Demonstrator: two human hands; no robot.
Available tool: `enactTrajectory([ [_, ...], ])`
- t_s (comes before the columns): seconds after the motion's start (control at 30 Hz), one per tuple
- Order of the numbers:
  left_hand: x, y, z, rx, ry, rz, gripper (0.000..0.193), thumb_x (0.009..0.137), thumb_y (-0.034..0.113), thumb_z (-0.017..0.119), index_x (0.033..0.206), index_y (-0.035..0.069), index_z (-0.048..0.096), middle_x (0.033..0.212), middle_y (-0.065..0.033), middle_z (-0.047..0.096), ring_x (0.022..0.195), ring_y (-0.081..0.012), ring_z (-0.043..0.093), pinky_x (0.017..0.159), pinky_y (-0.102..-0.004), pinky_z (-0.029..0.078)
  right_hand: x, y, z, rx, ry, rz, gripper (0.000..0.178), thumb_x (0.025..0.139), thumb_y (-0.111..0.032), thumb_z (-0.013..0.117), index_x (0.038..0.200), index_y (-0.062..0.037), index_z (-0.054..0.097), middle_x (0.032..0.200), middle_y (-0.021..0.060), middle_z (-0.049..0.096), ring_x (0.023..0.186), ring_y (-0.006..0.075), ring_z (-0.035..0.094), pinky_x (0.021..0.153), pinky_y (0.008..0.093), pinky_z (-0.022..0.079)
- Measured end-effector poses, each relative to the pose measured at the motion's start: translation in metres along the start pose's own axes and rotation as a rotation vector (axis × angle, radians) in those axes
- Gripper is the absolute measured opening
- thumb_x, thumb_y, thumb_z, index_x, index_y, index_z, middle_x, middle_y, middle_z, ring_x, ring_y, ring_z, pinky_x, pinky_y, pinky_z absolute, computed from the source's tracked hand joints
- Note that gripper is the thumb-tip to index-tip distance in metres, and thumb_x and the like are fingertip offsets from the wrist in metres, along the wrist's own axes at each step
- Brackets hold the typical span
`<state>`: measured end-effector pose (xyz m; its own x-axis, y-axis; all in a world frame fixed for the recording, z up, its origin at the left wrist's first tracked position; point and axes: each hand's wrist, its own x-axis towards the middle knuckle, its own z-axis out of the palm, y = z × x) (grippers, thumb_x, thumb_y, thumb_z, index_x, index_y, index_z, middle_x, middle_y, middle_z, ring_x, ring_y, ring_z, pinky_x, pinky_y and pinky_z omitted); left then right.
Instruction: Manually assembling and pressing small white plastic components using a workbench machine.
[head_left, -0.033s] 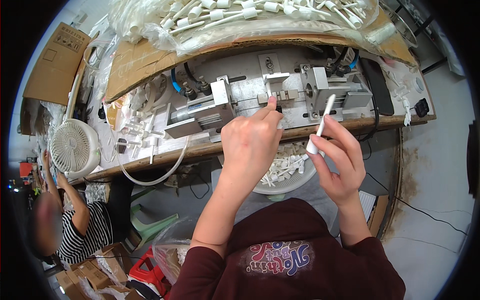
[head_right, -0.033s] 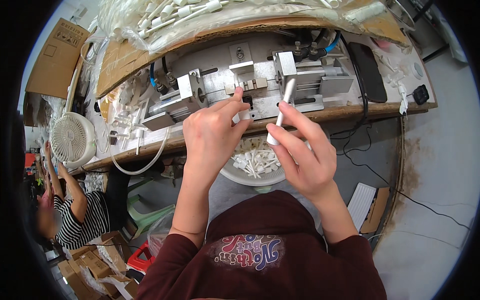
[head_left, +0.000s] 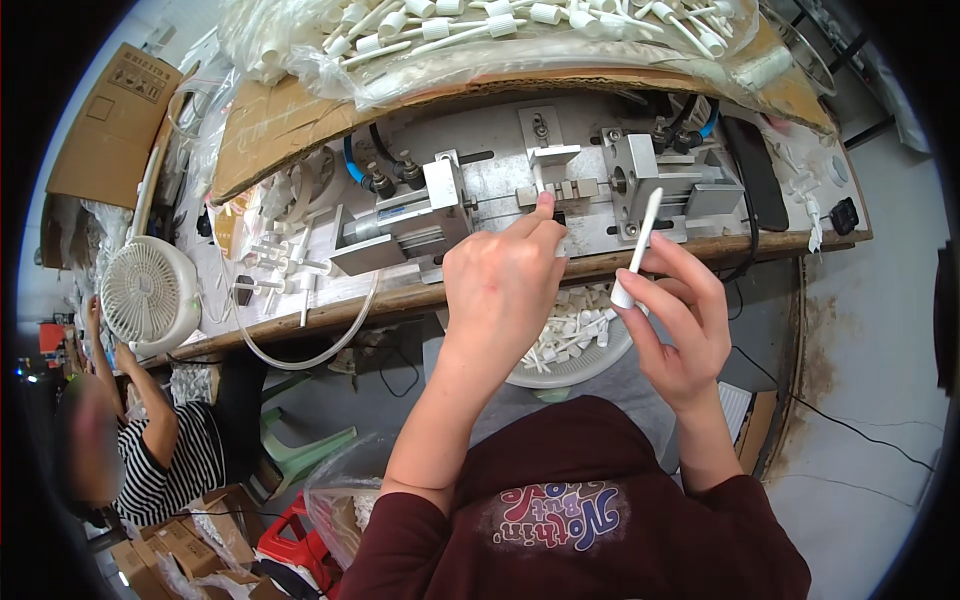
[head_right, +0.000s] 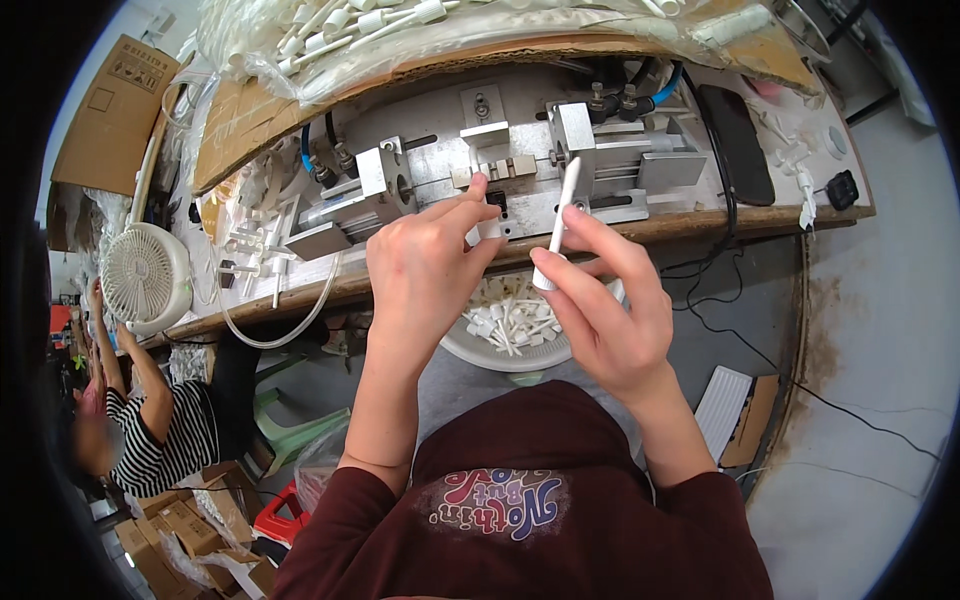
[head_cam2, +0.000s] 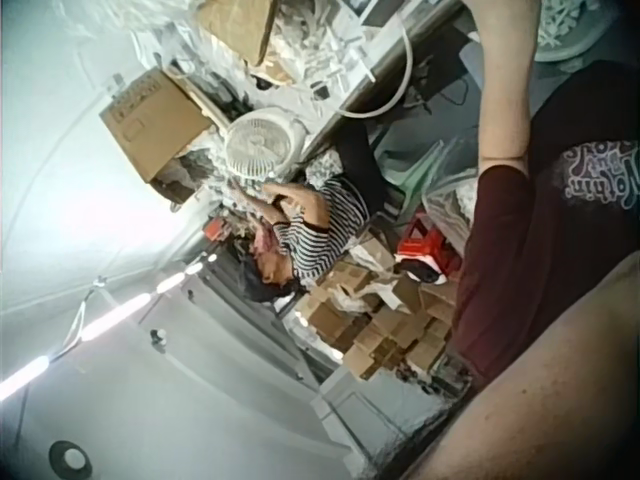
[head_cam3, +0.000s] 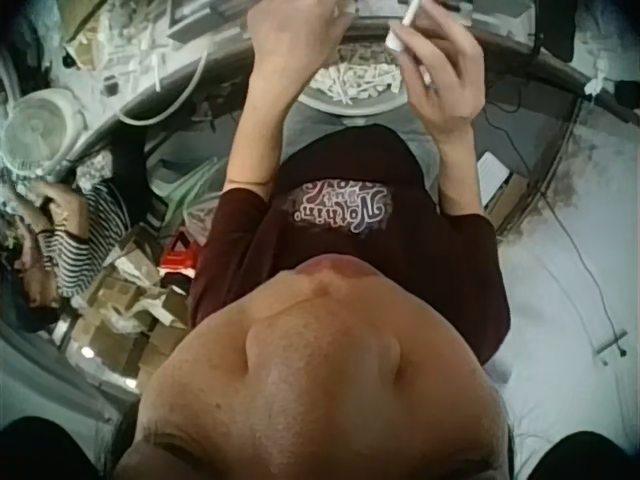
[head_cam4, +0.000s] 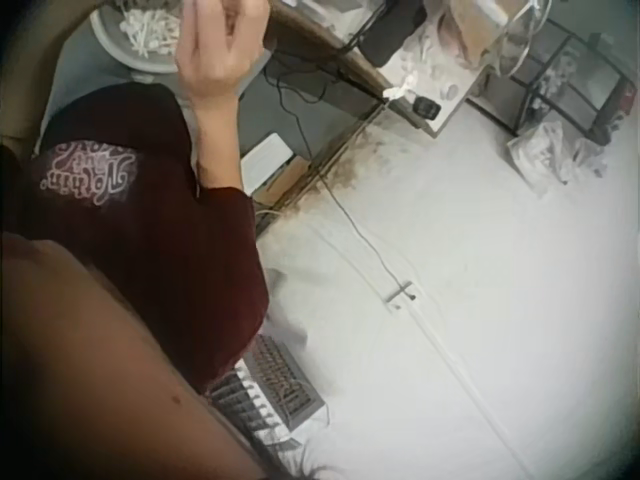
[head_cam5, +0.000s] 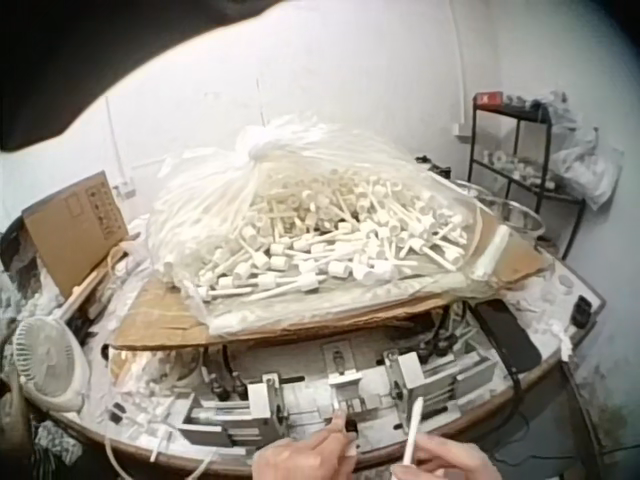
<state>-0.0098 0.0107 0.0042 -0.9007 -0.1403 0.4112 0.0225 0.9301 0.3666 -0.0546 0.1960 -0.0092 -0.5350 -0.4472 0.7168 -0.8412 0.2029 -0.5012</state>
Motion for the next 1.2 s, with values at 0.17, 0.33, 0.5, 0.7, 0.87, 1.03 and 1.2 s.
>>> enactTrajectory([
  [0.17, -0.005, -0.004, 0.005, -0.040, 0.055, -0.009, 0.018, 0.072, 0.014, 0.079, 0.089, 0.009, 0.074, 0.106, -0.0031, 0.075, 0.065, -0.0198, 0.070, 0.059, -0.0304, 0.053, 0.005, -0.004, 0.000, -0.018, -0.038, -0.004, 0.034, 0.072, 0.006, 0.076, 0.106, -0.0001, 0.072, 0.116, 0.0168, 0.066, 0.094, 0.0260, 0.069, 0.075, 0.0321, 0.058],
  [0.33, -0.011, -0.005, 0.003, -0.138, 0.066, 0.026, 0.020, 0.072, 0.013, 0.080, 0.090, 0.008, 0.073, 0.105, -0.0051, 0.075, 0.063, -0.0185, 0.070, 0.058, -0.0296, 0.052, 0.017, 0.000, 0.009, -0.006, -0.068, -0.002, 0.033, 0.073, 0.002, 0.077, 0.104, 0.0009, 0.070, 0.112, 0.0140, 0.069, 0.095, 0.0282, 0.069, 0.080, 0.0352, 0.057],
  [0.5, -0.047, -0.001, -0.017, -0.421, -0.261, 0.006, 0.023, 0.072, 0.014, 0.082, 0.092, 0.007, 0.072, 0.102, -0.0078, 0.074, 0.064, -0.0167, 0.070, 0.057, -0.0288, 0.053, 0.031, 0.011, 0.018, -0.041, -0.176, -0.049, 0.027, 0.077, -0.005, 0.075, 0.103, -0.0026, 0.070, 0.117, 0.0114, 0.070, 0.093, 0.0236, 0.071, 0.075, 0.0330, 0.056],
  [0.7, -0.084, -0.007, 0.004, -0.530, -0.498, -0.039, 0.030, 0.072, 0.019, 0.084, 0.098, 0.008, 0.072, 0.100, -0.0074, 0.074, 0.067, -0.0169, 0.070, 0.061, -0.0306, 0.054, 0.036, 0.007, 0.037, -0.337, -0.365, -0.182, 0.017, 0.075, -0.010, 0.065, 0.090, -0.0031, 0.064, 0.119, 0.0125, 0.070, 0.065, 0.0173, 0.067, 0.061, 0.0277, 0.050],
  [0.87, -0.097, -0.006, 0.022, -0.571, -0.490, -0.077, 0.038, 0.073, 0.024, 0.084, 0.106, 0.010, 0.072, 0.098, -0.0071, 0.074, 0.068, -0.0190, 0.070, 0.062, -0.0322, 0.054, 0.044, 0.007, 0.040, -0.402, -0.445, -0.158, 0.014, 0.075, -0.008, 0.067, 0.088, -0.0041, 0.062, 0.120, 0.0127, 0.070, 0.057, 0.0203, 0.064, 0.058, 0.0293, 0.050],
  [1.03, -0.104, -0.003, 0.040, -0.589, -0.465, -0.015, 0.037, 0.078, 0.029, 0.081, 0.108, 0.010, 0.072, 0.095, -0.0078, 0.073, 0.070, -0.0208, 0.071, 0.063, -0.0347, 0.054, 0.047, 0.001, 0.038, -0.407, -0.536, -0.041, 0.022, 0.077, -0.007, 0.073, 0.098, -0.0035, 0.065, 0.121, 0.0107, 0.069, 0.062, 0.0255, 0.065, 0.062, 0.0347, 0.052],
  [1.2, -0.107, -0.002, 0.041, -0.539, -0.461, 0.040, 0.031, 0.083, 0.030, 0.077, 0.107, 0.011, 0.072, 0.090, -0.0077, 0.073, 0.070, -0.0222, 0.070, 0.063, -0.0363, 0.055, 0.055, 0.002, 0.040, -0.358, -0.506, -0.133, 0.021, 0.075, -0.009, 0.072, 0.093, -0.0022, 0.063, 0.104, 0.0130, 0.071, 0.064, 0.0266, 0.067, 0.061, 0.0352, 0.053],
])
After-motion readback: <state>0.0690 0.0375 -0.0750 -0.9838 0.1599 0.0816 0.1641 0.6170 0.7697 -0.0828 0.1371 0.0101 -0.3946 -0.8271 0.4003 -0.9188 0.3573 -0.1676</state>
